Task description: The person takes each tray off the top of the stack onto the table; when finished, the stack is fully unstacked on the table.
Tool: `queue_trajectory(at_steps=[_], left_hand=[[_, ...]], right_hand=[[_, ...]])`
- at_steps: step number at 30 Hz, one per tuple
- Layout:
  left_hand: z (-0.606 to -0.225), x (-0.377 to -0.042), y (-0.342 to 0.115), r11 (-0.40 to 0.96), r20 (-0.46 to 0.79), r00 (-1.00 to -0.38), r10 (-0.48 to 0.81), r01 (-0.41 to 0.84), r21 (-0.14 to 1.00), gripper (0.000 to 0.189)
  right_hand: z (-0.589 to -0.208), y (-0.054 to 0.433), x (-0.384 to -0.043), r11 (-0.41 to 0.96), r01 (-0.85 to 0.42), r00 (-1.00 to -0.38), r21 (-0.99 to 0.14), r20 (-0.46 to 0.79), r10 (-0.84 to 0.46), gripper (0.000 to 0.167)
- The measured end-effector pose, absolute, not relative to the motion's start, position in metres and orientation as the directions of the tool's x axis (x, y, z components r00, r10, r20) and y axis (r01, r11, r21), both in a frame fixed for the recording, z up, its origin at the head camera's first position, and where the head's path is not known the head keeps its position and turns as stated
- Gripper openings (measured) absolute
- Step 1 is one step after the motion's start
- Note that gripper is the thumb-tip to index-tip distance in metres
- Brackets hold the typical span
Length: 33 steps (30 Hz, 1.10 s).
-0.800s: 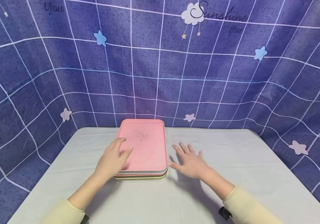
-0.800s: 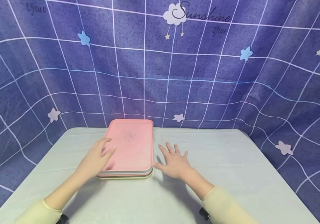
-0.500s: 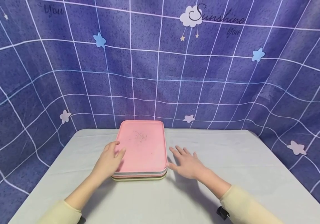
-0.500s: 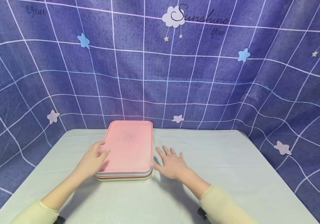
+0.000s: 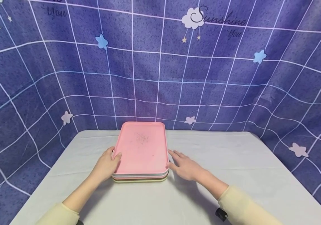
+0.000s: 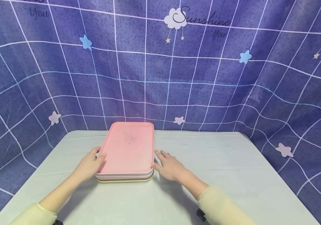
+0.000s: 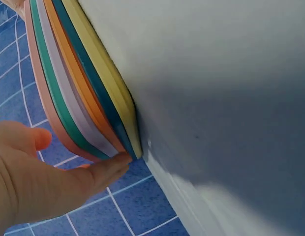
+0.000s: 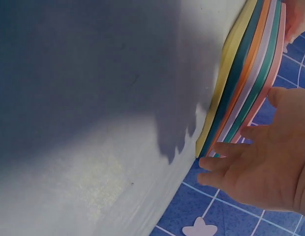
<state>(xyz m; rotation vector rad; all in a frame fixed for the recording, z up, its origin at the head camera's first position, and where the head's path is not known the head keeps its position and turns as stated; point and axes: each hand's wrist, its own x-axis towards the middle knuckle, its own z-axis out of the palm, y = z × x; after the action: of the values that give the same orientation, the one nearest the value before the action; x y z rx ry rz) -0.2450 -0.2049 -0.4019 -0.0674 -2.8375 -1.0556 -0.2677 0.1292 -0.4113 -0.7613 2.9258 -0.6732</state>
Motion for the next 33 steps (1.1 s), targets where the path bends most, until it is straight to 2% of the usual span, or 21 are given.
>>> queue_trajectory(at_steps=[9, 19, 33], left_hand=[[-0.405, -0.247, -0.206, 0.776, 0.106, -0.994, -0.017, 0.054, 0.629, 0.064], [-0.413, -0.25, -0.214, 0.787, 0.182, -0.983, 0.003, 0.115, 0.606, 0.05], [-0.417, -0.249, -0.218, 0.591, 0.043, -0.998, -0.041, 0.01, 0.807, 0.048]], right_hand=[[-0.415, 0.127, -0.27, 0.732, -0.471, -0.86, -0.491, 0.071, -0.506, 0.065], [-0.416, 0.125, -0.267, 0.749, -0.414, -0.883, -0.517, 0.028, -0.469, 0.067], [-0.419, 0.121, -0.265, 0.715, -0.427, -0.868, -0.553, 0.03, -0.495, 0.064]])
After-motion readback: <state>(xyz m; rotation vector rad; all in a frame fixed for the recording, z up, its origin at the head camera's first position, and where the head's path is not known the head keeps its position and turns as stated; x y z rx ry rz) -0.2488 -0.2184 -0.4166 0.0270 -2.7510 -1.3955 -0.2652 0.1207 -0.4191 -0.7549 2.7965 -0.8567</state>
